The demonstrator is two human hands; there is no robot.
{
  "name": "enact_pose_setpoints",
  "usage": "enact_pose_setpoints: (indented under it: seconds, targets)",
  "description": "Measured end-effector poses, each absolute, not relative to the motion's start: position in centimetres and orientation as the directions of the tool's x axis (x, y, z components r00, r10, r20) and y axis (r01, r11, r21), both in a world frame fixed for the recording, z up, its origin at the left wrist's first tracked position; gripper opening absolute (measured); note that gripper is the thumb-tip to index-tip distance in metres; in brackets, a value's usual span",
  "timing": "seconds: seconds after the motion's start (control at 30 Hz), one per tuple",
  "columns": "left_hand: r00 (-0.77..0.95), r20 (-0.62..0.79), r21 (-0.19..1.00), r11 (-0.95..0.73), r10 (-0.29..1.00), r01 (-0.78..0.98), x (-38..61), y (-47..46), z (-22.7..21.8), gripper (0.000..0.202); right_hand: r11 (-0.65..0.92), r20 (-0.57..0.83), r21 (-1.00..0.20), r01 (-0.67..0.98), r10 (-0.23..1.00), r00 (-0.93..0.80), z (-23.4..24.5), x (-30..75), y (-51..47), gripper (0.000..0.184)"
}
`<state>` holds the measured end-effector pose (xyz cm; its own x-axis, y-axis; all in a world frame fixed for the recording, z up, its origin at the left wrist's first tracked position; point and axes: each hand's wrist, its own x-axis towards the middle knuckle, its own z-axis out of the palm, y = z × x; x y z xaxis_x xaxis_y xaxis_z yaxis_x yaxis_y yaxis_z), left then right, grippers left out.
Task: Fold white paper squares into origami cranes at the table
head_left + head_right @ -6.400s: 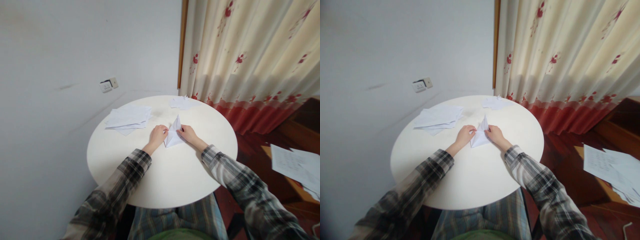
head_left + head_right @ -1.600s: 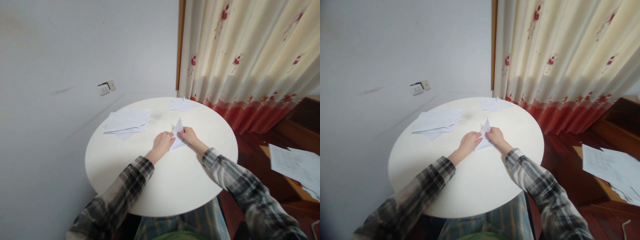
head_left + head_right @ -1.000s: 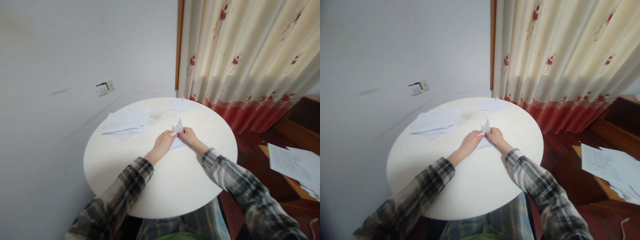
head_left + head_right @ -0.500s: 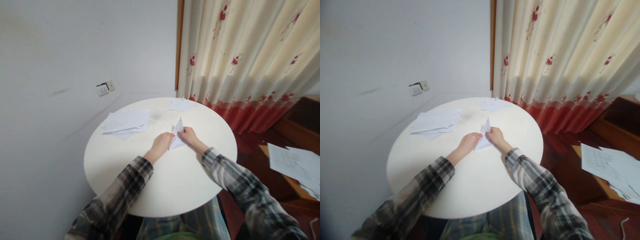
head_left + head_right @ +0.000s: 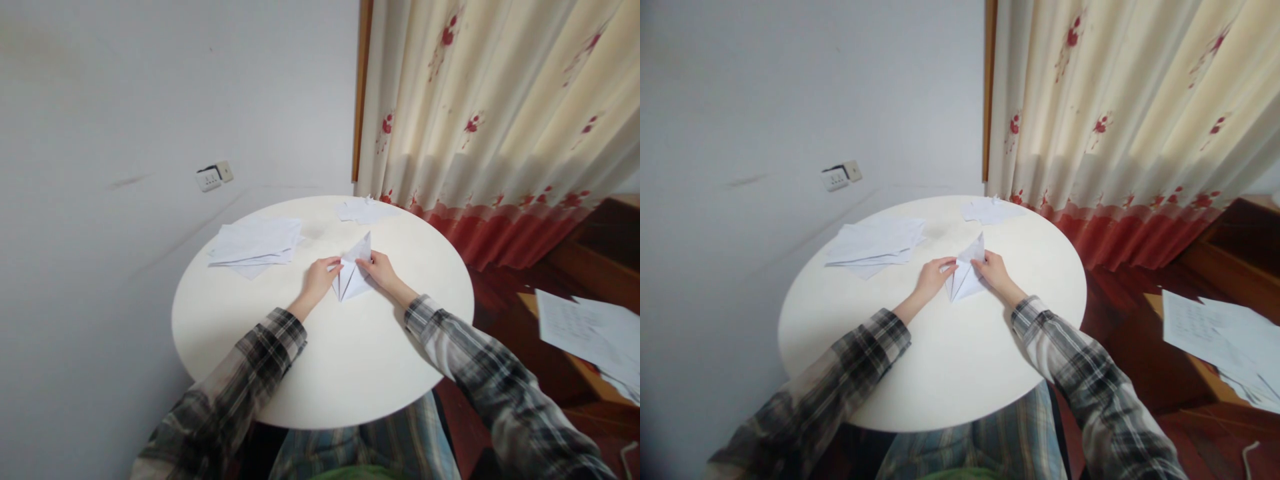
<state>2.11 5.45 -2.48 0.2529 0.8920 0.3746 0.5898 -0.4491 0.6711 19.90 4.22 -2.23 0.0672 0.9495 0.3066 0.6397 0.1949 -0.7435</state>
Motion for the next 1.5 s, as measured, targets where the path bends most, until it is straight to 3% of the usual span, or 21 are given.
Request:
enact_pose_setpoints:
  seconds: [0.13, 0.33, 0.53, 0.8, 1.03, 1.2, 1.33, 1.5]
  targets:
    - [0.159, 0.356, 0.835, -0.390, 0.921, 0.389, 2.4, 5.9, -2.4, 0.024, 0.273, 0.346, -0.774, 0.571, 0.938, 0.020, -2.3, 20.0, 3.8, 0.030]
    - [0.195, 0.198, 0.957, -0.232, 0.961, 0.176, 2.5, 6.2, -2.4, 0.017, 0.332, 0.373, -0.773, 0.542, 0.927, -0.035, -2.5, 20.0, 3.6, 0.027]
    - [0.288, 0.088, 0.984, -0.128, 0.954, 0.121, 1.7, 6.0, -1.6, 0.026, 0.345, 0.379, -0.786, 0.513, 0.925, -0.042, -2.5, 20.1, 3.4, 0.024]
    - [0.290, 0.124, 0.990, -0.136, 0.949, 0.022, 2.1, 6.1, -1.8, 0.022, 0.322, 0.388, -0.751, 0.577, 0.922, -0.009, -2.6, 20.1, 3.8, 0.023]
    - [0.352, 0.090, 0.988, -0.128, 0.932, 0.086, 2.6, 6.2, -2.7, 0.046, 0.316, 0.422, -0.695, 0.646, 0.907, 0.010, -2.7, 20.1, 4.1, 0.020]
    - [0.382, 0.159, 0.934, -0.264, 0.910, 0.240, 2.7, 5.6, -2.7, 0.058, 0.356, 0.486, -0.667, 0.654, 0.874, 0.021, -2.6, 20.0, 4.2, 0.017]
    - [0.400, 0.217, 0.857, -0.370, 0.890, 0.359, 2.9, 5.1, -2.6, 0.069, 0.310, 0.521, -0.604, 0.734, 0.850, 0.070, -2.5, 20.1, 4.4, 0.018]
    - [0.439, 0.193, 0.839, -0.379, 0.878, 0.390, 3.2, 4.7, -2.3, 0.079, 0.231, 0.540, -0.574, 0.786, 0.828, 0.150, -2.6, 20.3, 4.6, 0.018]
